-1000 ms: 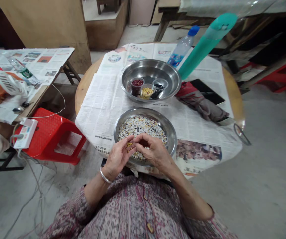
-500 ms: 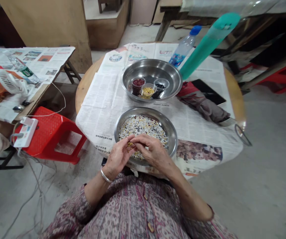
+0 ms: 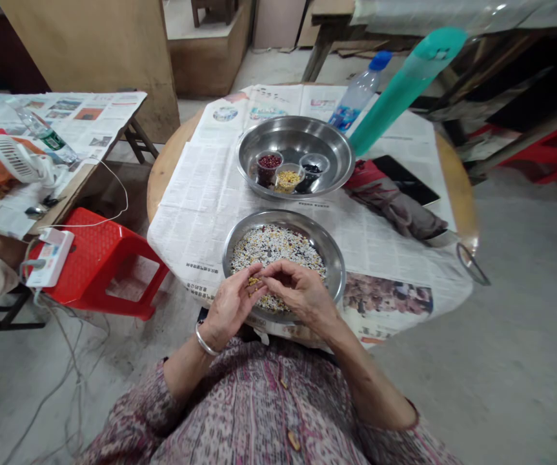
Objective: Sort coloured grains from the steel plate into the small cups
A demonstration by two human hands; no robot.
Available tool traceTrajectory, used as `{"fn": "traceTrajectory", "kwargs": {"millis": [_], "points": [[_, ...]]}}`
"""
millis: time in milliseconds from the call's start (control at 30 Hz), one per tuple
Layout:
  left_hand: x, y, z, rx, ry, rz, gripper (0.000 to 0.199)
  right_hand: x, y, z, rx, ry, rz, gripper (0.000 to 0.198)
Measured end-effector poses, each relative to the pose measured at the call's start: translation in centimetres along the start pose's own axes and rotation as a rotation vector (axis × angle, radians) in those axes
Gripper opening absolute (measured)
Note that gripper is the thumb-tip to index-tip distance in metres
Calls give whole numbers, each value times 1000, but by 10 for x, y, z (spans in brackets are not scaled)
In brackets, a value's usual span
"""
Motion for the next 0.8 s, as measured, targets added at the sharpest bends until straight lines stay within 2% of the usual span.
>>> {"fn": "traceTrajectory", "kwargs": {"millis": [333,567,800], "points": [[-1,-1,0,-1,-6,-21,20,0,-2,-13,173,64,0,20],[-2,0,0,-40,18,-52,18,-1,-2,-15,128,64,-11,22],[2,-1,-1,-5,-3,-5,20,-1,-1,-10,48,55,1,13]]}}
Point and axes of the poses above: each hand's wrist, its own y-axis away from the middle knuckle, its own x-axis out of the back of the hand, z = x × y, the point moved 7 cm from there along -y, towards the middle knuckle, and after that the axes turned 12 degrees about x, right-handed, at the moved point
